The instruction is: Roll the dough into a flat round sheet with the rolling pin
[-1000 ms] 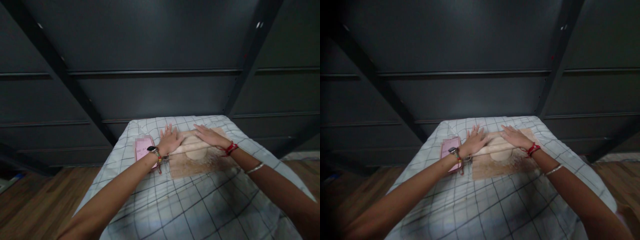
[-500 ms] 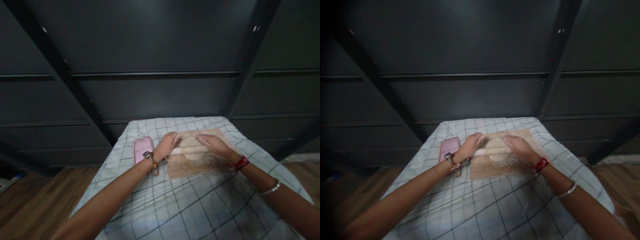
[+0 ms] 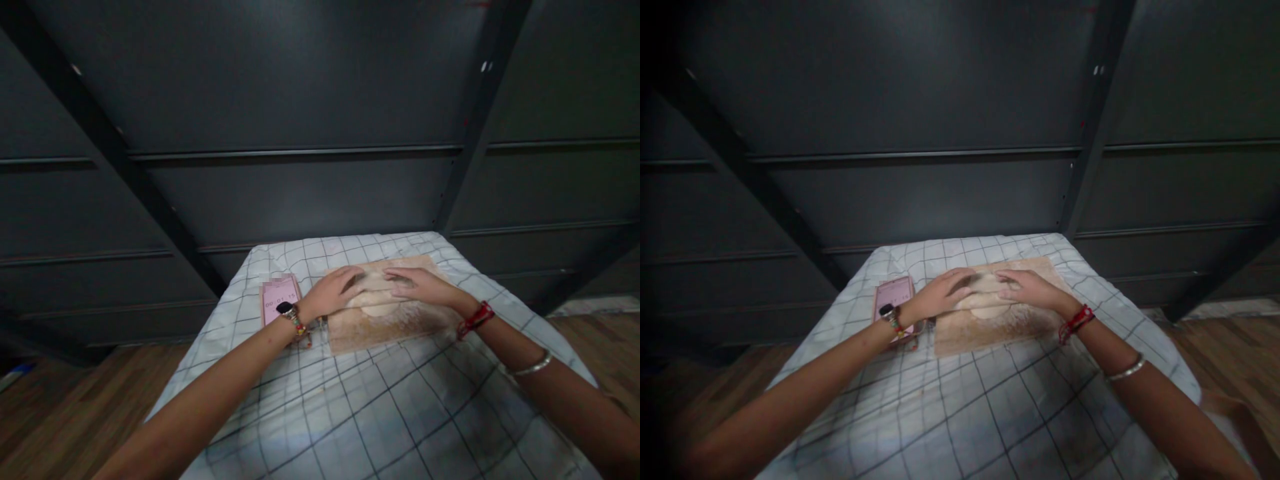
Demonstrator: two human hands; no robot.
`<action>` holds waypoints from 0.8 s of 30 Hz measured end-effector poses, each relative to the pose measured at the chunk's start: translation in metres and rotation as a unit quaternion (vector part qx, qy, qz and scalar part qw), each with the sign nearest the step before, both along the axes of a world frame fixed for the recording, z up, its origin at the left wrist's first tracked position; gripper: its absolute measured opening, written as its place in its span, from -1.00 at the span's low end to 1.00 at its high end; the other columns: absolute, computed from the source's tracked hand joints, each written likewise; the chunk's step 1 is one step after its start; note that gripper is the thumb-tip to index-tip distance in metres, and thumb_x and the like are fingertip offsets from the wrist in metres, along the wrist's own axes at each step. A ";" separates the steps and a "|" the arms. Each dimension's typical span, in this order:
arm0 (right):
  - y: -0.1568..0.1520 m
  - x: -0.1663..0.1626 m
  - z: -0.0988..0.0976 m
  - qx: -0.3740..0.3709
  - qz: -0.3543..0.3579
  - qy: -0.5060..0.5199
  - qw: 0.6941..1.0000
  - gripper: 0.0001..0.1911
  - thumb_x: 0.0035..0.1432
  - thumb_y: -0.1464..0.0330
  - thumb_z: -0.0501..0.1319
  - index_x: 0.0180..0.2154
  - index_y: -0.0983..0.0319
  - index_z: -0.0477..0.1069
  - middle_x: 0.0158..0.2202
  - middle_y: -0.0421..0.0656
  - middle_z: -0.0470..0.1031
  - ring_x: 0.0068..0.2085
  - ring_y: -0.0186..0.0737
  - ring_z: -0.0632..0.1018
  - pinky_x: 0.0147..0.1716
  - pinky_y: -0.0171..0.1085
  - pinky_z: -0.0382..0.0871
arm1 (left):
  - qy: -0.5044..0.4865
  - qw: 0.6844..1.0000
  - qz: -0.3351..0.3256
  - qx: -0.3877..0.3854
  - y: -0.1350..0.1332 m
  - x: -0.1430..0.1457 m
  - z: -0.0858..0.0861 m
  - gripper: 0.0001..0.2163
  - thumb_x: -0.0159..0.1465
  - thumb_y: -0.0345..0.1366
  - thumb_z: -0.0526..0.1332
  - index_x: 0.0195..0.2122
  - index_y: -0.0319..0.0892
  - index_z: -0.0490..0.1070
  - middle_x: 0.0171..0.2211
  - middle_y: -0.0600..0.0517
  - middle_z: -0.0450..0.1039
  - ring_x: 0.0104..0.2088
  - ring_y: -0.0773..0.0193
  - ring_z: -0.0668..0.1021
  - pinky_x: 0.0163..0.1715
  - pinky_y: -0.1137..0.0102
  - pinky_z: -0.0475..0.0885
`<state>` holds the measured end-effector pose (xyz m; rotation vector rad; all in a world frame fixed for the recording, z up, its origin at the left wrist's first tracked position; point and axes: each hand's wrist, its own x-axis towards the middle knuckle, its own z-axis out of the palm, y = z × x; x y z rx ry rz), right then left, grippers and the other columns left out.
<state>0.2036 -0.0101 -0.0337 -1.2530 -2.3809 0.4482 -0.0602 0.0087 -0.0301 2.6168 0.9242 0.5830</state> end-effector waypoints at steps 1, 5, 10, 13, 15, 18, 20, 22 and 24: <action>-0.002 0.002 0.002 0.003 0.016 -0.037 0.999 -0.41 0.15 0.12 0.16 0.17 0.20 0.28 0.13 -0.06 0.39 0.11 -0.06 0.42 0.11 -0.06 0.28 | 0.020 0.999 -0.020 -0.017 -0.003 -0.002 0.002 -0.55 0.35 -0.03 -0.01 0.19 -0.14 0.20 0.22 -0.08 0.22 0.20 0.13 0.28 0.18 0.26 0.16; -0.014 0.006 -0.003 0.088 0.011 -0.159 0.983 -0.31 0.15 0.07 0.17 0.24 0.24 0.17 0.24 0.04 0.21 0.25 0.08 0.22 0.19 0.11 0.11 | 0.016 0.989 -0.019 -0.147 -0.012 -0.013 0.014 -0.39 0.36 0.13 -0.22 0.33 -0.09 -0.04 0.33 -0.01 -0.04 0.29 0.15 0.11 0.22 0.25 0.11; -0.018 0.003 -0.017 0.184 -0.002 -0.174 0.967 -0.46 0.27 0.16 0.04 0.19 0.29 0.24 0.20 0.09 0.28 0.23 0.06 0.25 0.17 0.10 0.15 | -0.055 0.964 0.061 -0.252 -0.004 -0.010 0.025 -0.45 0.40 0.05 -0.26 0.36 0.00 -0.19 0.28 -0.01 0.10 0.25 0.19 0.22 0.13 0.18 0.24; -0.014 0.001 -0.016 0.186 0.014 -0.166 0.968 -0.49 0.28 0.19 0.02 0.17 0.31 0.26 0.18 0.07 0.30 0.21 -0.01 0.29 0.19 0.00 0.17 | -0.059 0.949 0.048 -0.305 0.003 -0.006 0.024 -0.46 0.40 0.03 -0.23 0.37 0.00 -0.22 0.28 0.00 0.09 0.25 0.20 0.22 0.13 0.17 0.24; -0.012 0.000 -0.014 0.185 0.018 -0.166 0.968 -0.49 0.28 0.19 0.01 0.17 0.32 0.26 0.19 0.06 0.29 0.22 -0.03 0.28 0.21 -0.03 0.15 | -0.058 0.946 0.033 -0.318 0.005 -0.007 0.020 -0.45 0.40 0.03 -0.30 0.37 -0.01 -0.20 0.30 0.02 0.05 0.25 0.22 0.21 0.14 0.21 0.23; -0.011 0.000 -0.013 0.181 0.007 -0.167 0.969 -0.47 0.28 0.17 0.02 0.18 0.31 0.24 0.20 0.06 0.28 0.22 -0.03 0.28 0.21 -0.04 0.16 | -0.027 0.961 -0.004 -0.277 0.002 -0.012 0.014 -0.40 0.38 0.09 -0.35 0.35 -0.07 -0.08 0.32 0.04 -0.03 0.29 0.24 0.13 0.20 0.28 0.16; -0.012 -0.001 -0.014 0.177 -0.002 -0.165 0.970 -0.47 0.27 0.16 0.04 0.17 0.31 0.25 0.20 0.07 0.28 0.22 -0.01 0.28 0.18 -0.04 0.20 | 0.011 0.974 -0.023 -0.224 -0.003 -0.015 0.011 -0.35 0.35 0.15 -0.30 0.33 -0.09 0.00 0.33 0.05 -0.07 0.31 0.20 0.06 0.23 0.29 0.09; -0.017 -0.004 -0.015 0.175 -0.015 -0.165 0.970 -0.47 0.25 0.18 0.05 0.16 0.33 0.26 0.19 0.10 0.28 0.22 0.03 0.28 0.14 -0.02 0.26 | 0.035 0.981 -0.028 -0.187 -0.009 -0.017 0.011 -0.34 0.34 0.17 -0.31 0.32 -0.10 0.03 0.33 0.05 -0.06 0.31 0.18 0.04 0.24 0.28 0.06; -0.024 -0.007 -0.015 0.177 -0.036 -0.174 0.968 -0.49 0.25 0.21 0.06 0.15 0.35 0.26 0.19 0.14 0.28 0.21 0.07 0.28 0.10 0.00 0.29 | 0.047 0.985 -0.024 -0.162 -0.015 -0.018 0.010 -0.34 0.35 0.14 -0.34 0.32 -0.12 0.02 0.33 0.04 -0.06 0.31 0.18 0.05 0.25 0.29 0.04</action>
